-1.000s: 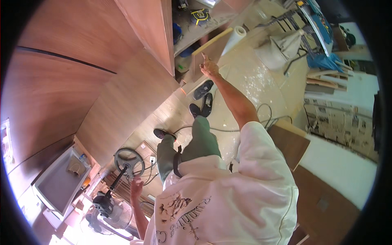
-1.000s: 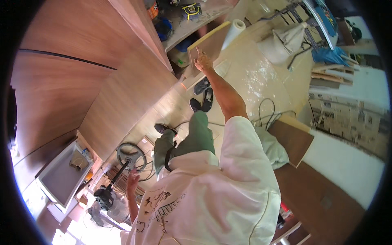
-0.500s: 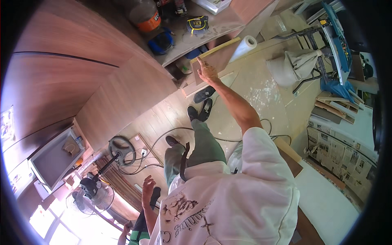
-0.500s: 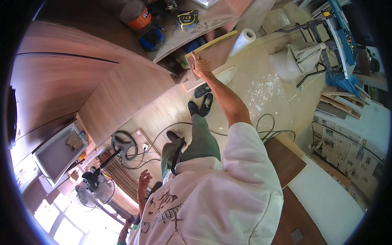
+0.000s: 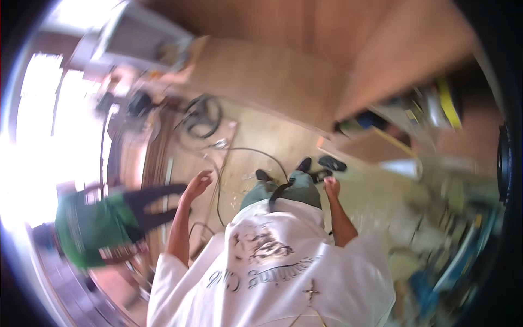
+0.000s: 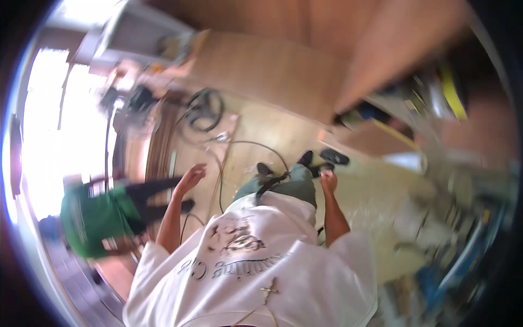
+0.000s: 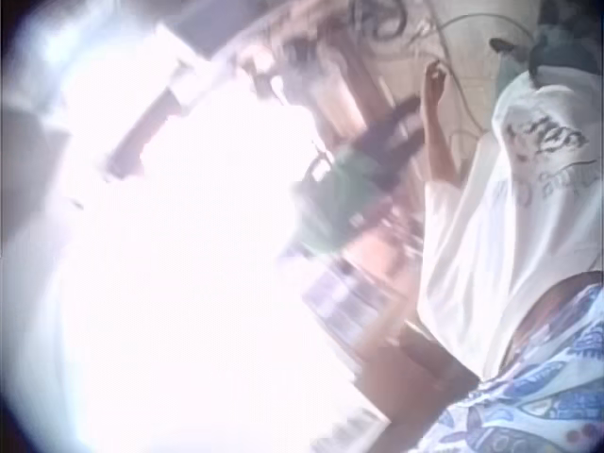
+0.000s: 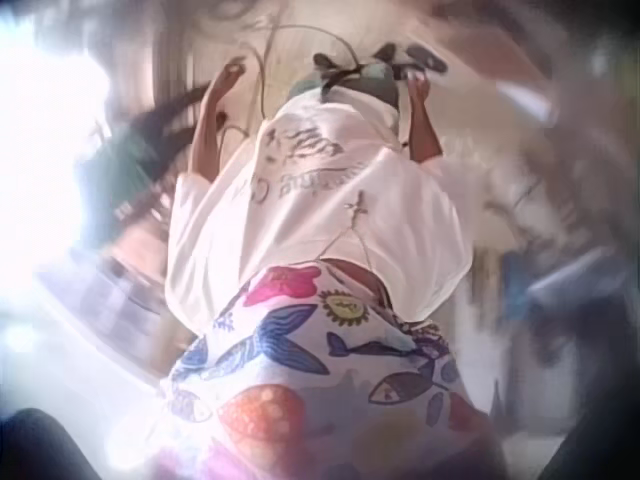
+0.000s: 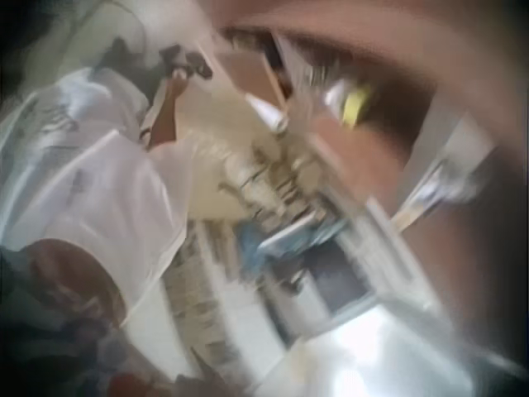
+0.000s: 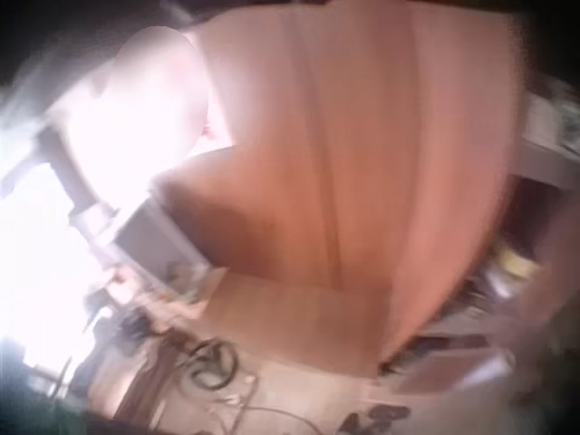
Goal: The person sands the edge of a curved wooden panel with a sanding block, then positions the panel into a wooden frame and marks it with a pencil.
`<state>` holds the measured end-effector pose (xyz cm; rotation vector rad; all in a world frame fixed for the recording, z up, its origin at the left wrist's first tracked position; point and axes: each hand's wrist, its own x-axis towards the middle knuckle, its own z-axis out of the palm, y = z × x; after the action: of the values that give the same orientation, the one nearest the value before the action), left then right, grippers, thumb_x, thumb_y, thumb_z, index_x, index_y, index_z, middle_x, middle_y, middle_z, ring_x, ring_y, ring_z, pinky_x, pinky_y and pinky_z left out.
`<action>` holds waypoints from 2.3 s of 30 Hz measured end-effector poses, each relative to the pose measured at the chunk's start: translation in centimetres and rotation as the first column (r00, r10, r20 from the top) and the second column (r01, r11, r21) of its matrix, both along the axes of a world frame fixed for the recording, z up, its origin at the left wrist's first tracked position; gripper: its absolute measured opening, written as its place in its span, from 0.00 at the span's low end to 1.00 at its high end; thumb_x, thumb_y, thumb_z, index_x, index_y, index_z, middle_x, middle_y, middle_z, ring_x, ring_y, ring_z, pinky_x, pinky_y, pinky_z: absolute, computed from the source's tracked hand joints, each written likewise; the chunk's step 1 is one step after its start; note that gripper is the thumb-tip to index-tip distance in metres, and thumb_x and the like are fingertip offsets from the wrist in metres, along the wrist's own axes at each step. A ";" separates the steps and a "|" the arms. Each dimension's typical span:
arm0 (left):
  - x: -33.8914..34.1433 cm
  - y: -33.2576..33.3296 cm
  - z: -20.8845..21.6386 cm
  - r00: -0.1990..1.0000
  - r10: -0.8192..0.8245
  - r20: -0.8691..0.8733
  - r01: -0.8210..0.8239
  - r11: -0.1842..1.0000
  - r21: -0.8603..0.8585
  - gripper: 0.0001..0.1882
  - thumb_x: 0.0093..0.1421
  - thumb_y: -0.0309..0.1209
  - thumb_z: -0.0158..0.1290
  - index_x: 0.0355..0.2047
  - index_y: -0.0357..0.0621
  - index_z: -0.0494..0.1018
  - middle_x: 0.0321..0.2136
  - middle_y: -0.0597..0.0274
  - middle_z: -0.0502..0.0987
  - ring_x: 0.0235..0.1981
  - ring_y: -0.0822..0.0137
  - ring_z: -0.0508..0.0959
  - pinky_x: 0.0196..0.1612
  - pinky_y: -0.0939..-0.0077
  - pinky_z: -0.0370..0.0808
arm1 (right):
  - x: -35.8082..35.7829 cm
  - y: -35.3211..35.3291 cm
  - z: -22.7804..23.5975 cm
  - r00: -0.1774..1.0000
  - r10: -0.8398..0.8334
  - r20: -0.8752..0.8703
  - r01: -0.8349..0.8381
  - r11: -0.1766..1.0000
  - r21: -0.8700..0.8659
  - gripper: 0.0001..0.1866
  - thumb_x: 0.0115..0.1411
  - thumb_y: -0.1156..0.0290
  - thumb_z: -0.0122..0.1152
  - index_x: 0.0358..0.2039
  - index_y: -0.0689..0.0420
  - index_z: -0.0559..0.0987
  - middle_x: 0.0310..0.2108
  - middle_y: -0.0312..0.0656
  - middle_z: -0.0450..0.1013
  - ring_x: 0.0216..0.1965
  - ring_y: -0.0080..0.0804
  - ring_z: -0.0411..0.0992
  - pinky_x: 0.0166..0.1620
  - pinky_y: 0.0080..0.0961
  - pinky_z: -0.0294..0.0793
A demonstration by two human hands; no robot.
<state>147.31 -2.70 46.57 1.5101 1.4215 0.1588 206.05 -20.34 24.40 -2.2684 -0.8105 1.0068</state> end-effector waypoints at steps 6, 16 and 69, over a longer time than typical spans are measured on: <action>-14.0 -13.5 -3.0 0.908 0.400 0.124 -0.397 0.917 -0.045 0.23 0.62 0.31 0.54 0.57 0.43 0.69 0.37 0.60 0.79 0.33 0.72 0.77 0.36 0.75 0.76 | -12.5 3.2 0.9 0.940 0.340 0.014 -0.335 0.918 0.212 0.13 0.57 0.61 0.59 0.30 0.60 0.81 0.19 0.39 0.75 0.20 0.26 0.73 0.27 0.27 0.73; -15.0 -31.6 -7.5 0.580 0.807 -0.114 -0.726 0.448 -0.521 0.26 0.61 0.34 0.51 0.61 0.48 0.65 0.50 0.53 0.75 0.43 0.60 0.79 0.44 0.61 0.74 | -17.2 15.4 6.7 0.867 0.474 -0.152 -0.445 0.875 0.193 0.13 0.63 0.64 0.51 0.30 0.61 0.77 0.17 0.38 0.73 0.17 0.25 0.70 0.23 0.24 0.69; -2.5 12.9 -26.8 0.035 0.739 0.673 -0.188 0.667 -0.721 0.19 0.67 0.37 0.51 0.54 0.40 0.69 0.38 0.62 0.74 0.39 0.69 0.75 0.45 0.72 0.73 | -22.2 38.7 -8.7 0.845 0.116 -0.521 -0.280 0.927 -0.248 0.14 0.65 0.63 0.56 0.48 0.54 0.74 0.33 0.37 0.76 0.33 0.24 0.75 0.34 0.23 0.75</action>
<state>144.77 10.24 19.80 0.1543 0.6871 0.9835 183.83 18.41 15.66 -2.0329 -0.7008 1.8457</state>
